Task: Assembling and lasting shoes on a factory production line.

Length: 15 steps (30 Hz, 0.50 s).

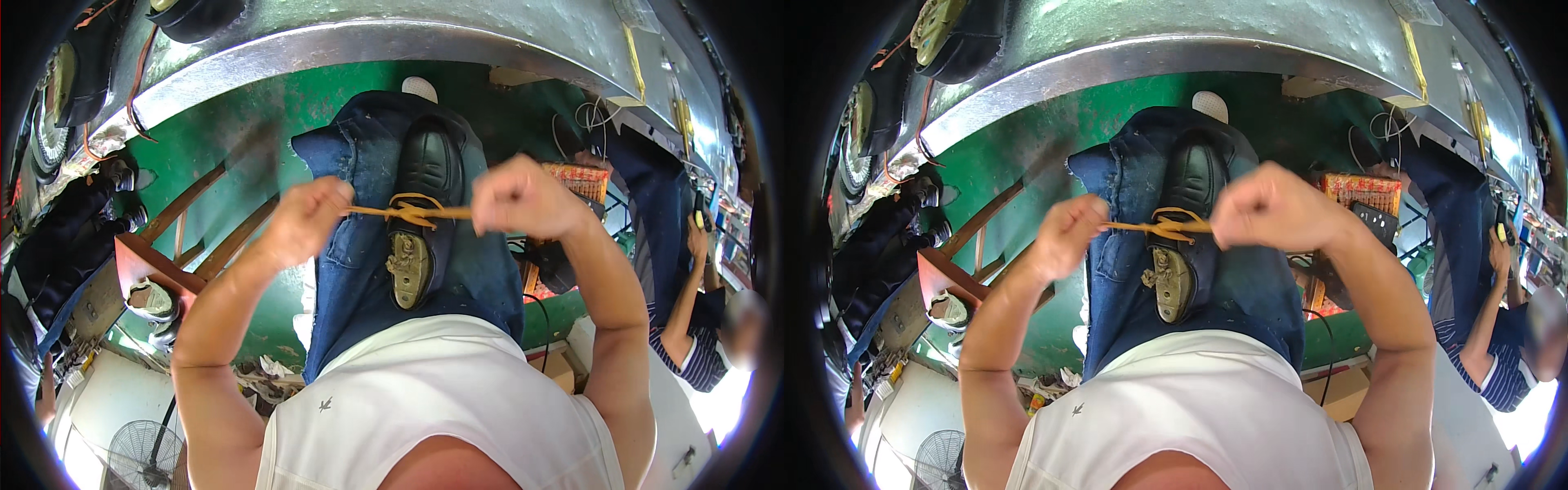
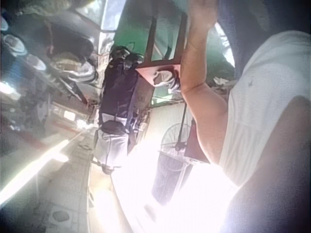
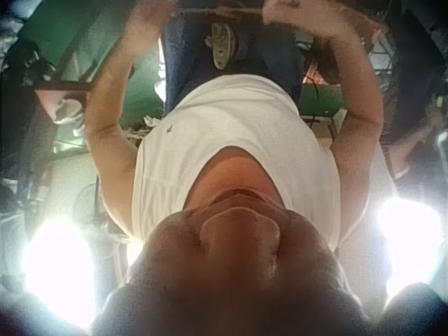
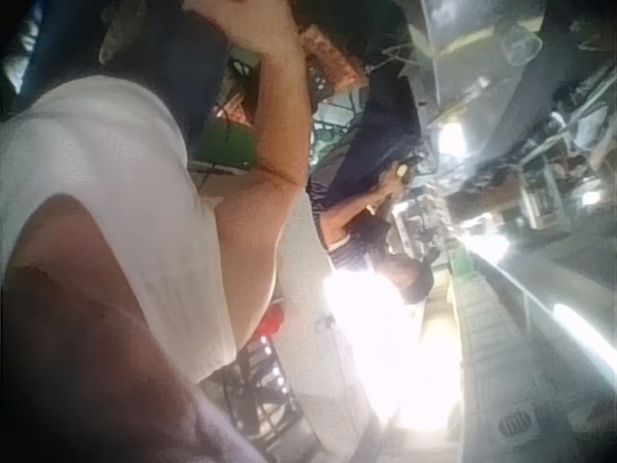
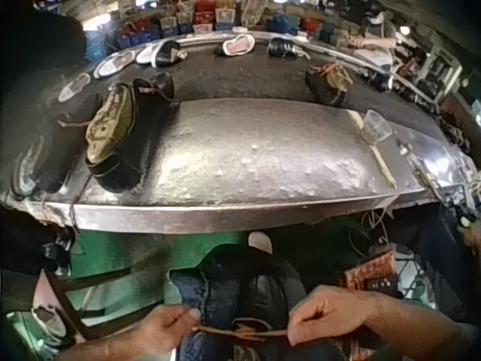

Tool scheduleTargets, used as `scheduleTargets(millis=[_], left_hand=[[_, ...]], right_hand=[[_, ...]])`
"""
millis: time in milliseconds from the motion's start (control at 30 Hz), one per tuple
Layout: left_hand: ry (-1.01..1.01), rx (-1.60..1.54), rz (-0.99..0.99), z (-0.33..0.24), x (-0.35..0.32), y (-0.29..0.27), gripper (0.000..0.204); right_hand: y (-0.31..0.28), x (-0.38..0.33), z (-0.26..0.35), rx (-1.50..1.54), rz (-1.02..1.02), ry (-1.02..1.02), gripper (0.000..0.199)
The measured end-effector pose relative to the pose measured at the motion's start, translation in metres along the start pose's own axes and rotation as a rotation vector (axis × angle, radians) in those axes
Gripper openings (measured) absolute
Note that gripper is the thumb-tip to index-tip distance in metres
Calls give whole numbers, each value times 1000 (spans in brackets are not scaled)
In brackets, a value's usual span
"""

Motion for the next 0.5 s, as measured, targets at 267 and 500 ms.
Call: scheduleTargets(millis=[267,500], left_hand=[[-187,-345,515,-4,3,31,20],[94,-572,175,-16,27,57,17]], right_hand=[[11,15,-16,-639,-780,-207,6],[37,29,-31,256,-391,211,19]])
Point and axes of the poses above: each hand's wrist, its own x-axis towards the middle knuckle, its own y-axis out of the palm, z = x × y, the point moved 7 cm from there along x, towards the middle knuckle, and after that the axes turned 3 degrees about -x, right-handed, at the moved point
